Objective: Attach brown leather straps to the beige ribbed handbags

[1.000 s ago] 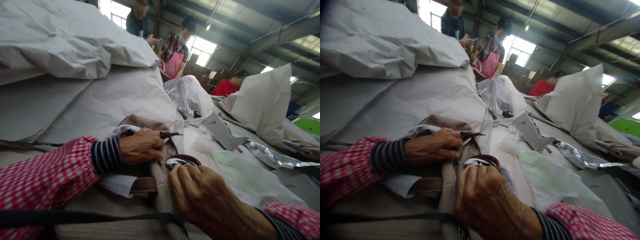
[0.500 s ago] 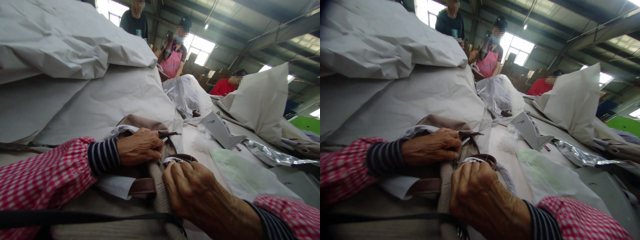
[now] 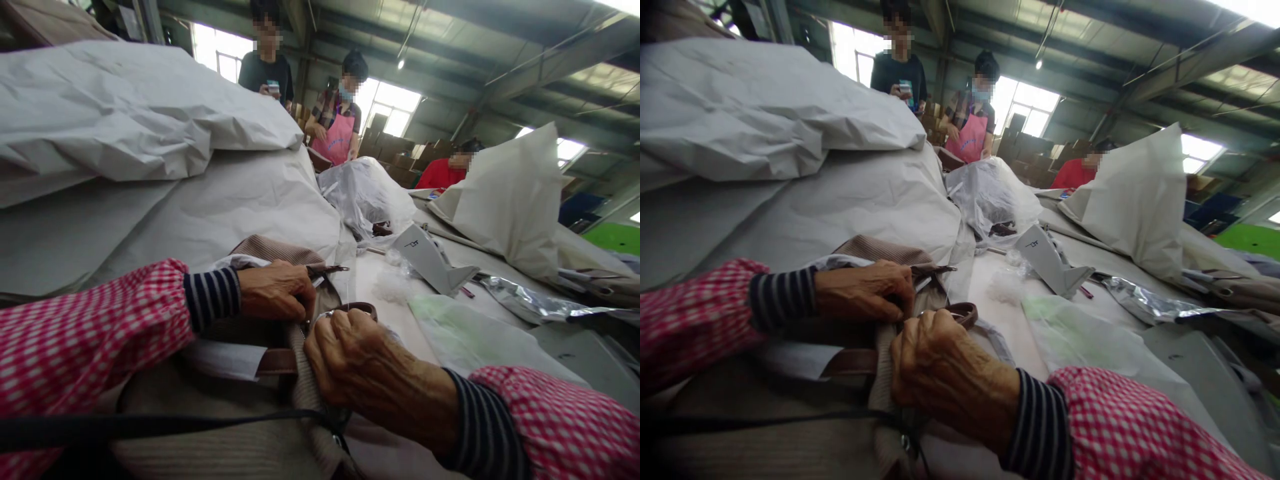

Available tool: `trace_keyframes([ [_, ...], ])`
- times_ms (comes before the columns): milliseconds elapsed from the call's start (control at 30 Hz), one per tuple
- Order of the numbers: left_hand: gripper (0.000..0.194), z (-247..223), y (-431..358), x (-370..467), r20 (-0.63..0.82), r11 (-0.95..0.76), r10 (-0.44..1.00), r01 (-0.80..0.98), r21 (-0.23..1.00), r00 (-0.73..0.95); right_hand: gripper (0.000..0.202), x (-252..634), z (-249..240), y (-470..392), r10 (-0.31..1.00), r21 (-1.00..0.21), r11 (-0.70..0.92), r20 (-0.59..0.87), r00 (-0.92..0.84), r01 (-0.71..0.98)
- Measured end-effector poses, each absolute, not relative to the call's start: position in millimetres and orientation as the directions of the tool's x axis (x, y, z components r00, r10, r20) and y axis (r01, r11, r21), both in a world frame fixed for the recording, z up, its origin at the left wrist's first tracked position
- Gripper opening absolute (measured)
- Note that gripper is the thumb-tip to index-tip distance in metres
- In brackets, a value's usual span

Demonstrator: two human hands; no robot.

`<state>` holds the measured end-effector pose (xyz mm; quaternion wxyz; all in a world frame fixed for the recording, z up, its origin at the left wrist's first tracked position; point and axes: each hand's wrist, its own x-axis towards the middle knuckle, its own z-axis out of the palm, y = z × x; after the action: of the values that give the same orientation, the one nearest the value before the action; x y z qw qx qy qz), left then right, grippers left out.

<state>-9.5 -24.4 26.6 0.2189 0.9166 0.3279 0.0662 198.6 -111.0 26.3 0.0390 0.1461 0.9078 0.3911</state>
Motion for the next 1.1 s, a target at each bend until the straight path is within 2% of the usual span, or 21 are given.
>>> trace_keyframes([
  [100,0.022,30,-27,-2,-0.149,-0.624,0.659,0.647,0.438,0.737,0.016,202,20,-113,0.283,0.717,0.66,0.038,-0.958,0.224],
  [267,0.019,32,-36,13,-0.179,-0.601,0.747,0.766,0.228,0.64,0.014,206,7,-117,0.232,0.718,0.659,0.09,-0.968,0.225],
  [600,0.009,30,-47,22,-0.22,-0.608,0.759,0.788,0.099,0.613,0.019,205,-13,-112,0.176,0.665,0.709,0.154,-0.972,0.233],
  [833,0.011,27,-45,17,-0.182,-0.607,0.754,0.775,0.174,0.631,0.02,202,-14,-110,0.185,0.612,0.75,0.167,-0.968,0.249],
  [967,0.003,31,-39,2,-0.137,-0.619,0.709,0.704,0.349,0.691,0.016,209,-9,-111,0.218,0.563,0.77,0.213,-0.952,0.302],
  [1100,0.007,26,-35,-5,0.009,-0.602,0.719,0.616,0.508,0.695,0.01,221,4,-112,0.278,0.395,0.835,0.296,-0.914,0.382],
])
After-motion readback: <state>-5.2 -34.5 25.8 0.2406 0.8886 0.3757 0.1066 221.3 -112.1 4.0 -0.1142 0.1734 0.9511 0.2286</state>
